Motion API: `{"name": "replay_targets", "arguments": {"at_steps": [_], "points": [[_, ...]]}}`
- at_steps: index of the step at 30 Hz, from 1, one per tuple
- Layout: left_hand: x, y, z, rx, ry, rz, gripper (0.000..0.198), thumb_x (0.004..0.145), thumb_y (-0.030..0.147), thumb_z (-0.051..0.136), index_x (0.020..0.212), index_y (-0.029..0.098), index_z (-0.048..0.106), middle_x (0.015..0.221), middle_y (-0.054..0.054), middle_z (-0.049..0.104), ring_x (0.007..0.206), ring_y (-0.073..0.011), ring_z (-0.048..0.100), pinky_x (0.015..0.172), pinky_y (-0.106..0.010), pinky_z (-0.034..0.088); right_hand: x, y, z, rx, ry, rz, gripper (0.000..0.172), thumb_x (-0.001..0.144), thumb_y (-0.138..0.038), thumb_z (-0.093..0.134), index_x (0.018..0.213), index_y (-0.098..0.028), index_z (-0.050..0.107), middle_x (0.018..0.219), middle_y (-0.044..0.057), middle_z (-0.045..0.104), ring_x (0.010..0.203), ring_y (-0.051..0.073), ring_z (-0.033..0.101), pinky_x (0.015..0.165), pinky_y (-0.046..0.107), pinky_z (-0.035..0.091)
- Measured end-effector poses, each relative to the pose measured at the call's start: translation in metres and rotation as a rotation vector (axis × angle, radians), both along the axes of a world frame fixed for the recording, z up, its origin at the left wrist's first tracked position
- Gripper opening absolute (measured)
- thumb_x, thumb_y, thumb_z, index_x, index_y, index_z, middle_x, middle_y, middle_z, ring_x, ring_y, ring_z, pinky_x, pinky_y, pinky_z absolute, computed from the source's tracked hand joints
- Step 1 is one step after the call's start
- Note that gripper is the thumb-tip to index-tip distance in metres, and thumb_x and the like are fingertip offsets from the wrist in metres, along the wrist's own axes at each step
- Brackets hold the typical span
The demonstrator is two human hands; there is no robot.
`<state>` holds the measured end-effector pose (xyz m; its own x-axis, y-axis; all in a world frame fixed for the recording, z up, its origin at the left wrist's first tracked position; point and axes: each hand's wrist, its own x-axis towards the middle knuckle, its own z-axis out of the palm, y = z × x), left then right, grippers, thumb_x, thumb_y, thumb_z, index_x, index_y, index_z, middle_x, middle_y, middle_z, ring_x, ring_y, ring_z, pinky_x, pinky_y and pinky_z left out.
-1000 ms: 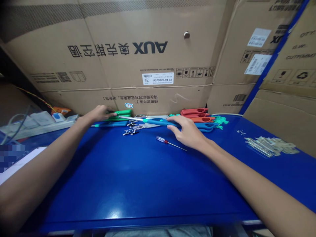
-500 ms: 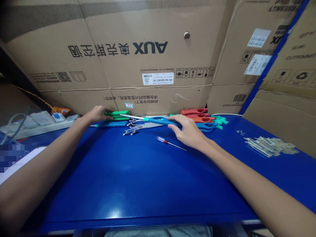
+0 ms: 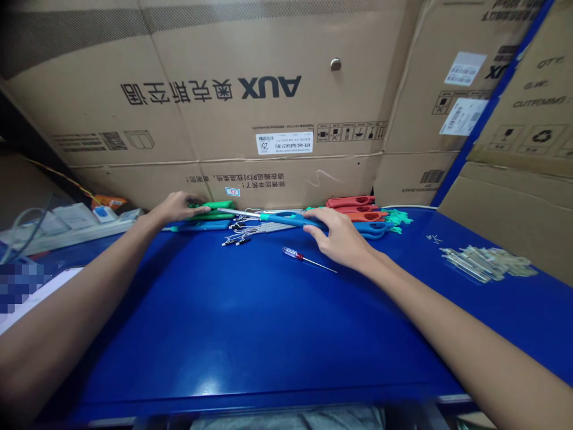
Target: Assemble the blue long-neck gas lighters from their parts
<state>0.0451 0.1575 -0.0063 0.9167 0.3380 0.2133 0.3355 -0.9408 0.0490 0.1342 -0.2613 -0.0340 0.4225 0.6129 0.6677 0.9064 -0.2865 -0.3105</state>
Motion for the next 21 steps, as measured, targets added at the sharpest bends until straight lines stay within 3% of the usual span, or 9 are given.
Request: {"name": "replay_targets", "arguments": {"at_steps": [6, 12, 16, 21], "points": [[0.000, -0.001, 0.001, -0.021, -0.028, -0.011, 0.056, 0.073, 0.061, 0.055, 0.105, 0.017, 0.069, 0.106, -0.009, 0.071, 0.100, -0.0262, 0.065, 0.087, -0.031, 0.048, 0.001, -0.001, -0.001, 0.006, -0.012, -0.001, 0.025, 0.087, -0.024, 0.057, 0.107, -0.013, 0.066, 0.106, 0.010, 0.070, 0.099, 0.022, 0.065, 0.089, 0.038, 0.052], [-0.003, -0.011, 0.016, 0.030, -0.118, -0.021, 0.051, 0.070, 0.058, 0.059, 0.099, 0.017, 0.069, 0.100, -0.009, 0.072, 0.094, -0.0245, 0.065, 0.079, -0.028, 0.048, 0.001, -0.002, 0.002, 0.013, -0.013, -0.013, 0.025, 0.088, -0.026, 0.056, 0.107, -0.014, 0.066, 0.104, 0.009, 0.070, 0.096, 0.022, 0.065, 0.086, 0.037, 0.052], [-0.010, -0.028, 0.019, 0.182, 0.076, -0.072, 0.048, 0.073, 0.061, 0.054, 0.091, 0.020, 0.072, 0.087, -0.008, 0.072, 0.082, -0.0239, 0.065, 0.069, -0.027, 0.046, -0.001, -0.004, 0.006, 0.047, -0.021, -0.022, 0.024, 0.088, -0.027, 0.057, 0.107, -0.015, 0.066, 0.104, 0.008, 0.070, 0.096, 0.022, 0.065, 0.086, 0.037, 0.052], [-0.021, -0.042, 0.005, 0.238, 0.226, -0.114, 0.038, 0.073, 0.052, 0.056, 0.092, 0.024, 0.073, 0.090, -0.007, 0.073, 0.082, -0.0249, 0.066, 0.070, -0.029, 0.046, -0.004, -0.006, 0.009, 0.102, -0.048, -0.018, 0.023, 0.088, -0.028, 0.057, 0.105, -0.016, 0.066, 0.102, 0.007, 0.070, 0.095, 0.021, 0.065, 0.085, 0.036, 0.052]]}}
